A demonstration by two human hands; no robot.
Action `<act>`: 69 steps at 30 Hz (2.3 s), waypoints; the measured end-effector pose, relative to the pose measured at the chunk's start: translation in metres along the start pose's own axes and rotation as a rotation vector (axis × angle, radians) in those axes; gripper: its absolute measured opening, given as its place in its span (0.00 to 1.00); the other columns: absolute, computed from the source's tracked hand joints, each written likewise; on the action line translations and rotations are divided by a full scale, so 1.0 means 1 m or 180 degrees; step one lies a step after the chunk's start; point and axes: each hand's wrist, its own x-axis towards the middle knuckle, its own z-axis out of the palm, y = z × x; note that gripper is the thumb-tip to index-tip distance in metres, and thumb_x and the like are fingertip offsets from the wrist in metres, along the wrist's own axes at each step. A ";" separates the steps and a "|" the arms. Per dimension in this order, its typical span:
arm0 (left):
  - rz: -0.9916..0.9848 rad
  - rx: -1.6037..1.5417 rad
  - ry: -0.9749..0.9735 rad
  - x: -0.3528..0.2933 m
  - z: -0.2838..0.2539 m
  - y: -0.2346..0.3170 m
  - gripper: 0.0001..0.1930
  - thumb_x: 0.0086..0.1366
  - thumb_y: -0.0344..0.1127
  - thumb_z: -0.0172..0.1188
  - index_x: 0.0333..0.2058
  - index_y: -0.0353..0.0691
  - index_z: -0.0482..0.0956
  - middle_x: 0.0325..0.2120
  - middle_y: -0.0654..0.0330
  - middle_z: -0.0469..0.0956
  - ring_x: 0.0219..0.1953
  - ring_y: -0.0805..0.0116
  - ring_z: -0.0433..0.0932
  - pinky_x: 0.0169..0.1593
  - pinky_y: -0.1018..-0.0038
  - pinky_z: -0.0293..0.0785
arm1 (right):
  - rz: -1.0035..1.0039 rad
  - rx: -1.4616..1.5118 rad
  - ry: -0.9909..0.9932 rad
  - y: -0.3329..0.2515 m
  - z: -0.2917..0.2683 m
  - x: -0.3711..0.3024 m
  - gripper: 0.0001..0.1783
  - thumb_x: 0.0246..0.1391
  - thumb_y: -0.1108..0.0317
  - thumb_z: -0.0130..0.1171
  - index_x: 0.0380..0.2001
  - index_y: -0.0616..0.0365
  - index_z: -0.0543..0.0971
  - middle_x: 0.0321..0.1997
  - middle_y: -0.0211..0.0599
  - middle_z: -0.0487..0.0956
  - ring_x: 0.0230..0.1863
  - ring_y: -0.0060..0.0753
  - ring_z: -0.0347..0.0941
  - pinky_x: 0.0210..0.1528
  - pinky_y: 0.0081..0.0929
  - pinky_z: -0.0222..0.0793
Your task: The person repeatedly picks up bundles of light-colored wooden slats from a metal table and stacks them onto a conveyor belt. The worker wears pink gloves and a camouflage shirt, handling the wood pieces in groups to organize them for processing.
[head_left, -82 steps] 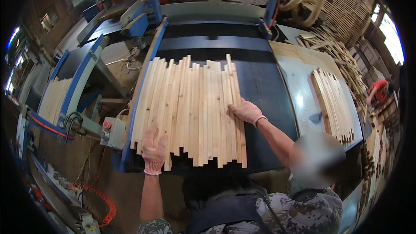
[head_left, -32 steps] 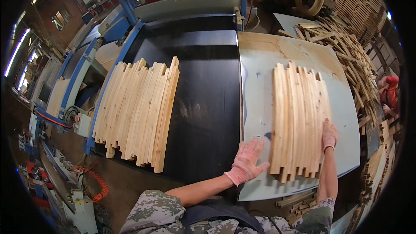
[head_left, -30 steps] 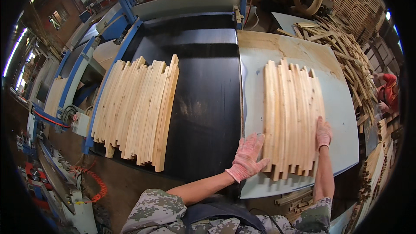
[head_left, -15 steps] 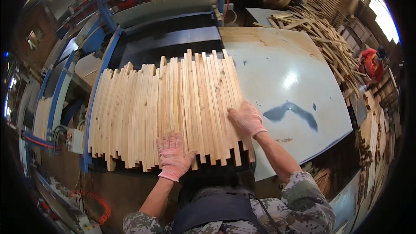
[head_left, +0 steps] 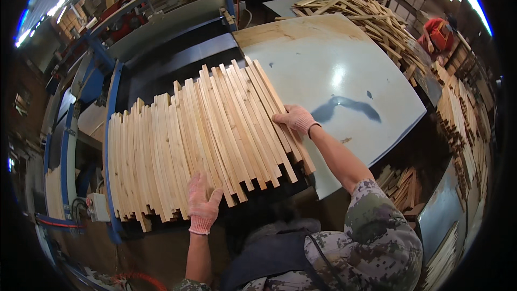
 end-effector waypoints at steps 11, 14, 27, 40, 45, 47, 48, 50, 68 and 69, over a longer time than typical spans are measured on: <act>-0.0444 -0.0962 0.0478 -0.040 -0.037 -0.039 0.32 0.75 0.36 0.63 0.73 0.32 0.68 0.69 0.50 0.72 0.61 0.61 0.74 0.63 0.69 0.73 | -0.0164 -0.0280 0.0537 -0.018 0.003 -0.013 0.28 0.55 0.49 0.64 0.48 0.63 0.86 0.45 0.55 0.87 0.49 0.50 0.84 0.56 0.42 0.78; -0.0696 -0.1091 0.0435 -0.040 -0.038 -0.046 0.32 0.75 0.38 0.62 0.73 0.33 0.68 0.70 0.49 0.73 0.66 0.59 0.73 0.68 0.66 0.70 | -0.0205 -0.0637 0.0474 -0.019 -0.008 -0.016 0.27 0.56 0.51 0.63 0.49 0.63 0.86 0.49 0.59 0.87 0.54 0.57 0.84 0.58 0.47 0.79; -0.1203 -0.1053 0.1657 -0.057 -0.114 -0.094 0.30 0.76 0.35 0.61 0.72 0.27 0.68 0.69 0.46 0.72 0.68 0.56 0.73 0.71 0.65 0.69 | -0.0397 -0.1535 0.0804 0.054 -0.017 0.003 0.25 0.64 0.53 0.55 0.55 0.60 0.78 0.52 0.56 0.86 0.54 0.62 0.84 0.57 0.52 0.80; -0.3140 0.2937 0.1820 -0.057 -0.321 -0.217 0.55 0.66 0.66 0.63 0.80 0.38 0.50 0.81 0.47 0.51 0.81 0.42 0.51 0.80 0.50 0.48 | -0.1527 -0.0236 0.0839 0.028 0.004 -0.031 0.40 0.65 0.63 0.65 0.77 0.62 0.67 0.36 0.38 0.79 0.38 0.31 0.76 0.47 0.31 0.78; -0.3377 0.2831 0.1201 -0.049 -0.358 -0.237 0.54 0.65 0.64 0.65 0.79 0.40 0.52 0.81 0.48 0.51 0.81 0.46 0.51 0.81 0.51 0.45 | -0.0952 0.0438 0.0323 0.021 0.049 -0.022 0.40 0.65 0.59 0.64 0.75 0.66 0.67 0.56 0.53 0.86 0.55 0.42 0.83 0.60 0.34 0.76; -0.3292 0.3009 0.1025 -0.048 -0.357 -0.233 0.54 0.65 0.62 0.66 0.79 0.40 0.52 0.81 0.49 0.51 0.82 0.47 0.50 0.82 0.51 0.43 | -0.1181 0.0163 0.0533 0.020 0.062 -0.018 0.42 0.65 0.55 0.64 0.75 0.66 0.67 0.63 0.57 0.82 0.63 0.47 0.81 0.66 0.36 0.73; -0.3265 0.3105 0.0927 -0.052 -0.356 -0.230 0.54 0.65 0.61 0.66 0.79 0.40 0.52 0.81 0.50 0.51 0.82 0.47 0.50 0.82 0.51 0.43 | -0.1289 0.0018 0.0616 0.019 0.066 -0.024 0.43 0.64 0.53 0.65 0.75 0.66 0.67 0.66 0.59 0.81 0.67 0.49 0.79 0.69 0.37 0.71; -0.3104 0.2711 0.1059 -0.061 -0.360 -0.215 0.52 0.65 0.59 0.67 0.79 0.38 0.54 0.80 0.48 0.53 0.82 0.47 0.50 0.82 0.53 0.43 | -0.1155 0.0021 0.0651 0.013 0.070 -0.031 0.45 0.63 0.48 0.64 0.76 0.62 0.67 0.70 0.55 0.79 0.70 0.51 0.76 0.72 0.39 0.69; -0.3293 0.0359 -0.2089 -0.540 0.012 -0.155 0.22 0.77 0.45 0.58 0.58 0.34 0.85 0.50 0.44 0.88 0.55 0.56 0.86 0.64 0.60 0.79 | -0.0201 0.1761 -0.1826 0.108 0.174 -0.475 0.34 0.70 0.58 0.67 0.73 0.62 0.73 0.47 0.31 0.86 0.44 0.21 0.80 0.50 0.25 0.79; -0.3318 0.0364 -0.2144 -0.565 0.039 -0.182 0.22 0.77 0.45 0.58 0.58 0.34 0.85 0.50 0.44 0.88 0.55 0.55 0.86 0.63 0.60 0.79 | -0.0203 0.1633 -0.2139 0.135 0.188 -0.483 0.36 0.70 0.57 0.68 0.74 0.62 0.71 0.51 0.35 0.87 0.48 0.25 0.82 0.55 0.29 0.81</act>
